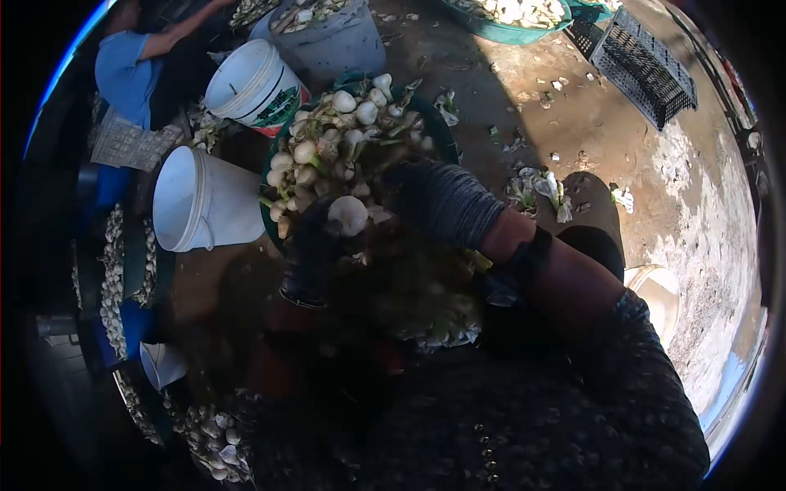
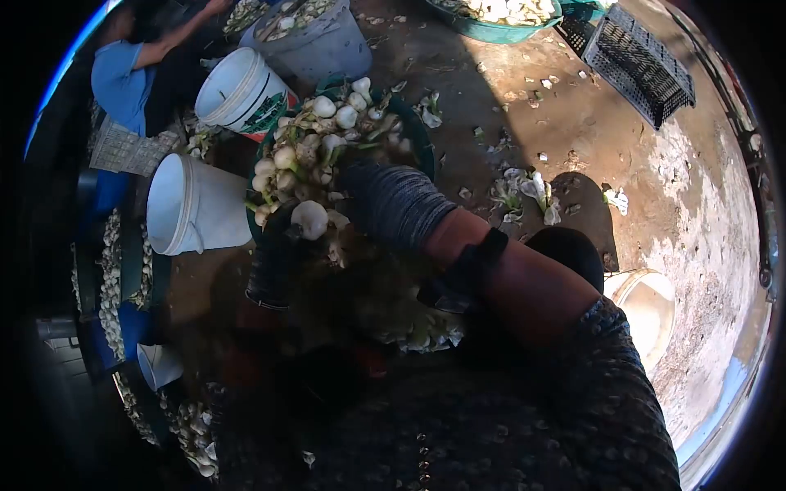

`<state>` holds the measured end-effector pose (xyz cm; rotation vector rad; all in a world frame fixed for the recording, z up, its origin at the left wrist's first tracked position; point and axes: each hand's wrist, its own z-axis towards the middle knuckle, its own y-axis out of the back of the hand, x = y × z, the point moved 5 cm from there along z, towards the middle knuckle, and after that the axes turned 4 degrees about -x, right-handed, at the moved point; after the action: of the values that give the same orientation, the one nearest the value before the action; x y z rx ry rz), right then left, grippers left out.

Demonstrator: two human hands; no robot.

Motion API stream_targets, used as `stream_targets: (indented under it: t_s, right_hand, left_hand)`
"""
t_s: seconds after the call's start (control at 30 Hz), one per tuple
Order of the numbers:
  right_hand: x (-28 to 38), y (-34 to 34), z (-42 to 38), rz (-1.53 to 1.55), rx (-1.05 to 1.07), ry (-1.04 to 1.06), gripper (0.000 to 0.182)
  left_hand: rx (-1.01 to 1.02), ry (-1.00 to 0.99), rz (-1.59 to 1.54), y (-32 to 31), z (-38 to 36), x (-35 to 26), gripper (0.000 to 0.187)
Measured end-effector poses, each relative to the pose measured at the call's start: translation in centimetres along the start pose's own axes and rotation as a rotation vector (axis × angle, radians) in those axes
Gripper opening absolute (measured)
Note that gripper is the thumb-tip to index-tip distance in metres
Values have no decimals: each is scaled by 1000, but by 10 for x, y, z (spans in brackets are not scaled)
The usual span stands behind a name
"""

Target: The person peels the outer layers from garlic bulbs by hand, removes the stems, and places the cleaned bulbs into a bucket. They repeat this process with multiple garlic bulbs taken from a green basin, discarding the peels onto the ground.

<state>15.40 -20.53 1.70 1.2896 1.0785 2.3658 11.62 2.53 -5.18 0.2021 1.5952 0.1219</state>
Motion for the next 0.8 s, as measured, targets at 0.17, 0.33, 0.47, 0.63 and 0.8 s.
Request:
stream_targets:
  t_s: [0.17, 0.33, 0.47, 0.63, 0.8]
  right_hand:
    - [34, -2, -6, 190, -29, -69, 21]
    - [44, -11, -8, 109, -67, -91, 22]
    - [52, -14, -6, 21, -111, -77, 19]
    - [50, -24, 2, -39, -143, -137, 15]
    - [14, -36, 8, 198, -86, -394, 18]
  left_hand:
    - [-139, 121, -348, -11, -52, -33, 40]
    - [-212, 31, -240, -19, -60, -45, 40]
    - [-225, -2, 87, -23, -61, -64, 39]
    - [-274, -53, 235, -25, -58, -66, 37]
    - [-212, -205, -19, -18, -54, -71, 37]
